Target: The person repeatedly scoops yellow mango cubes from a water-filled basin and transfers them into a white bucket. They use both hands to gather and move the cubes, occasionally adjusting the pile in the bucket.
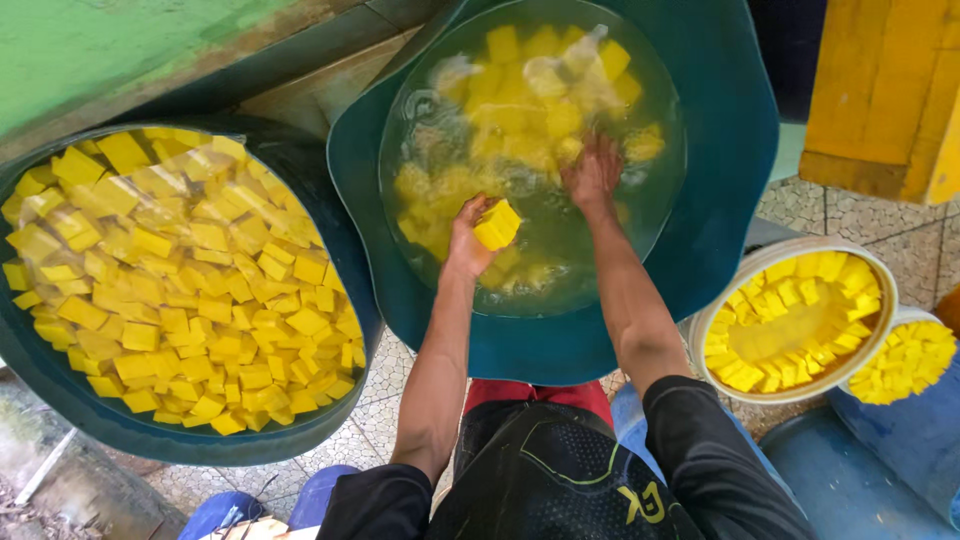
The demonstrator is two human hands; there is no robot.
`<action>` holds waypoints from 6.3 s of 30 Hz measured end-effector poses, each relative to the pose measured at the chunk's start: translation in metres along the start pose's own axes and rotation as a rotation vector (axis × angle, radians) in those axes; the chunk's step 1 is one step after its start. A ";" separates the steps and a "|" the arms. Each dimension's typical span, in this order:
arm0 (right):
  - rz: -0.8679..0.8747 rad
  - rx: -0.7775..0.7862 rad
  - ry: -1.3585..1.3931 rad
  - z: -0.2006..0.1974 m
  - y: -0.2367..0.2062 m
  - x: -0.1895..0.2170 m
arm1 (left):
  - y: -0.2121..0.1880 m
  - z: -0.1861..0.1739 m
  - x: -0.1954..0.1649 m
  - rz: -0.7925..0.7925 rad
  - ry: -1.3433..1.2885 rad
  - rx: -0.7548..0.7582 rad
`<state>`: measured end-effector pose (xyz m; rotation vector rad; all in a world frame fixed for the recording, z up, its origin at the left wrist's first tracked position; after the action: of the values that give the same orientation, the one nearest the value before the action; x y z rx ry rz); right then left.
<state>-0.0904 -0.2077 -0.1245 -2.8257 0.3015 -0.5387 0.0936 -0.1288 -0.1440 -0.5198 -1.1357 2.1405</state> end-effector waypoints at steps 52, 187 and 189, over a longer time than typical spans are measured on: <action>-0.126 -0.004 0.567 -0.009 -0.020 0.074 | 0.042 -0.003 -0.031 0.269 -0.195 0.149; 0.057 -0.038 0.719 -0.109 -0.249 -0.038 | -0.092 0.038 0.153 0.272 -0.202 0.344; -0.056 -0.110 0.325 -0.131 -0.260 -0.037 | -0.100 0.058 0.174 0.255 -0.247 0.392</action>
<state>-0.1343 0.0211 0.0536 -2.8500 0.3197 -1.0269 -0.0289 0.0018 -0.0359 -0.2335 -0.7698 2.6246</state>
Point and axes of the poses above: each hand's wrist, its own y-axis towards the middle knuckle, its own z-axis out of the palm, x = y × z, the point moved 5 cm from there along y, towards the middle knuckle, and after that the axes turned 3 degrees about x, right-handed, at the moved point
